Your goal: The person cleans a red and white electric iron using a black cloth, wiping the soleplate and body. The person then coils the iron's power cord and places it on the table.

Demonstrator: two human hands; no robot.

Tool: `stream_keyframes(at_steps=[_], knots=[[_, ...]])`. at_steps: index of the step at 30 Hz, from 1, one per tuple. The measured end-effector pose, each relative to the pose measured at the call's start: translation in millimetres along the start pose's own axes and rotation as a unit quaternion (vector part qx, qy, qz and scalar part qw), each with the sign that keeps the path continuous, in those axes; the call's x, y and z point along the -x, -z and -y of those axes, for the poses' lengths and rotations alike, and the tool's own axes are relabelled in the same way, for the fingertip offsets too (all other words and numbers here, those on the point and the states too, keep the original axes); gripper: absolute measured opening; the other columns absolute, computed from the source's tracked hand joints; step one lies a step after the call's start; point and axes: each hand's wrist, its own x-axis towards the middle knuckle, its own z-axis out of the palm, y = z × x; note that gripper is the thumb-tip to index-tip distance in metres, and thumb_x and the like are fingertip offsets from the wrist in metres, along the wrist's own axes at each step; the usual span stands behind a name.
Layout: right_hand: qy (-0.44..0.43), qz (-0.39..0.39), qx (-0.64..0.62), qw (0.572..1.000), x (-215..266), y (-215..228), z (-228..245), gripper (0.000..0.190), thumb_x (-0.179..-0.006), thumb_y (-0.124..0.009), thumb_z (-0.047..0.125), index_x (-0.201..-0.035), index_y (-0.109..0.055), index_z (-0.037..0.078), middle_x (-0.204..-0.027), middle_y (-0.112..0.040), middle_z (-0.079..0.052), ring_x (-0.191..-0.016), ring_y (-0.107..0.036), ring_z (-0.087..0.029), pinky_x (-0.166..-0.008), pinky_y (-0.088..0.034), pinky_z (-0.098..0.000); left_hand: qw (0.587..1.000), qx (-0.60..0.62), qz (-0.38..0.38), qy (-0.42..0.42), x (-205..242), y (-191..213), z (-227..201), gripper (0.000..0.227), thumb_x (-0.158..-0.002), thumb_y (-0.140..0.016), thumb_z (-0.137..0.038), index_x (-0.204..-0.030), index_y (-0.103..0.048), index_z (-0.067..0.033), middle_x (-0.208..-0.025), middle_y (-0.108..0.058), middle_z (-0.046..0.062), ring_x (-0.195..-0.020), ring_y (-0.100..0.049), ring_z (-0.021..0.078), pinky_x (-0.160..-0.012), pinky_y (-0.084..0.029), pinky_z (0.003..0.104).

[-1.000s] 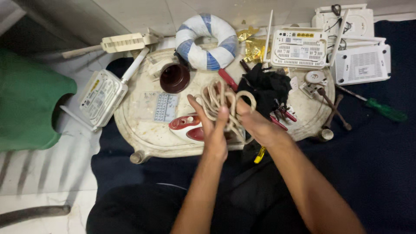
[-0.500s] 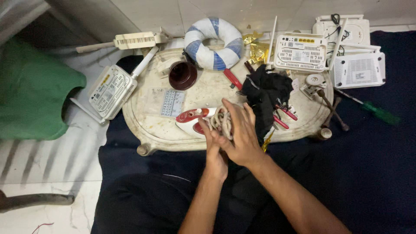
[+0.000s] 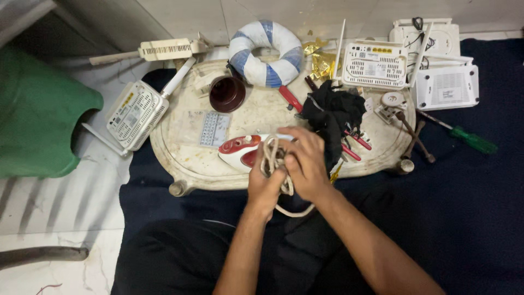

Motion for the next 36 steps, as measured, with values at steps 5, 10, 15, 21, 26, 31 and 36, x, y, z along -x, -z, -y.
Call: stream_keyframes(at_steps=[5, 10, 15, 21, 26, 31, 36], knots=[[0.006, -0.075, 0.057, 0.995, -9, 8, 1, 0.028, -0.095, -0.071, 0.027, -0.11, -0.064, 0.005, -0.135, -0.064, -0.014, -0.13, -0.056, -0.037, -0.11, -0.034, -0.0493, 0.973, 0.16, -0.019, 0.166, 3, 18, 1, 0.054, -0.093, -0.05, -0.035, -0.135, -0.06, -0.0031, -0.104, -0.073, 0.012, -0.081, -0.072, 0.0221, -0.056, -0.058, 0.032], [0.003, -0.076, 0.03, 0.997, -2, 7, 10, 0.02, -0.094, -0.074, 0.023, -0.108, -0.068, 0.008, -0.122, -0.066, -0.012, -0.116, -0.058, -0.031, -0.1, -0.045, -0.042, 0.961, 0.214, -0.031, 0.172, 1, 25, -19, 0.053, -0.097, -0.044, -0.043, -0.13, -0.063, -0.0071, -0.099, -0.075, 0.011, -0.079, -0.073, 0.0239, -0.052, -0.059, 0.035], [-0.105, -0.038, -0.171, 0.979, 1, 1, 3, 0.013, -0.1, -0.07, 0.015, -0.11, -0.07, 0.006, -0.113, -0.065, -0.008, -0.1, -0.064, -0.015, -0.085, -0.052, -0.0278, 0.969, 0.178, -0.098, 0.138, -8, 25, -48, 0.055, -0.098, -0.045, -0.052, -0.129, -0.066, -0.0105, -0.106, -0.075, 0.01, -0.087, -0.073, 0.0241, -0.064, -0.061, 0.038], [-0.243, 0.025, -0.256, 0.935, 2, 0, 6, 0.042, -0.091, -0.077, 0.006, -0.13, -0.062, 0.008, -0.107, -0.07, -0.006, -0.089, -0.062, -0.011, -0.073, -0.05, -0.0256, 0.957, 0.254, -0.121, 0.075, -15, 34, -67, 0.046, -0.098, -0.052, -0.042, -0.129, -0.058, -0.009, -0.124, -0.068, 0.013, -0.113, -0.069, 0.0284, -0.09, -0.06, 0.049], [-0.2, -0.082, -0.33, 0.919, -3, 8, 17, 0.022, -0.095, -0.072, 0.002, -0.117, -0.068, 0.0, -0.107, -0.073, -0.006, -0.097, -0.069, -0.008, -0.085, -0.055, -0.0219, 0.974, 0.106, -0.147, 0.139, -4, 40, -71, 0.058, -0.093, -0.051, -0.056, -0.132, -0.056, -0.0127, -0.126, -0.065, 0.016, -0.112, -0.066, 0.0328, -0.088, -0.052, 0.05], [-0.189, -0.106, -0.246, 0.945, -13, 37, 27, 0.017, -0.095, -0.074, 0.001, -0.112, -0.071, -0.001, -0.097, -0.074, -0.005, -0.077, -0.063, -0.006, -0.067, -0.05, -0.0187, 0.937, -0.196, -0.225, 0.182, 2, 42, -72, 0.07, -0.091, -0.045, -0.069, -0.136, -0.054, -0.0156, -0.136, -0.055, 0.011, -0.119, -0.06, 0.0376, -0.097, -0.049, 0.053], [-0.212, -0.079, -0.285, 0.931, -26, 63, 36, 0.02, -0.094, -0.075, 0.002, -0.114, -0.071, -0.001, -0.09, -0.075, -0.003, -0.068, -0.061, -0.002, -0.058, -0.048, -0.0181, 0.701, -0.591, -0.386, -0.106, 20, 29, -80, 0.07, -0.089, -0.067, -0.057, -0.127, -0.058, 0.0006, -0.135, -0.055, 0.027, -0.128, -0.053, 0.0441, -0.103, -0.04, 0.052]])
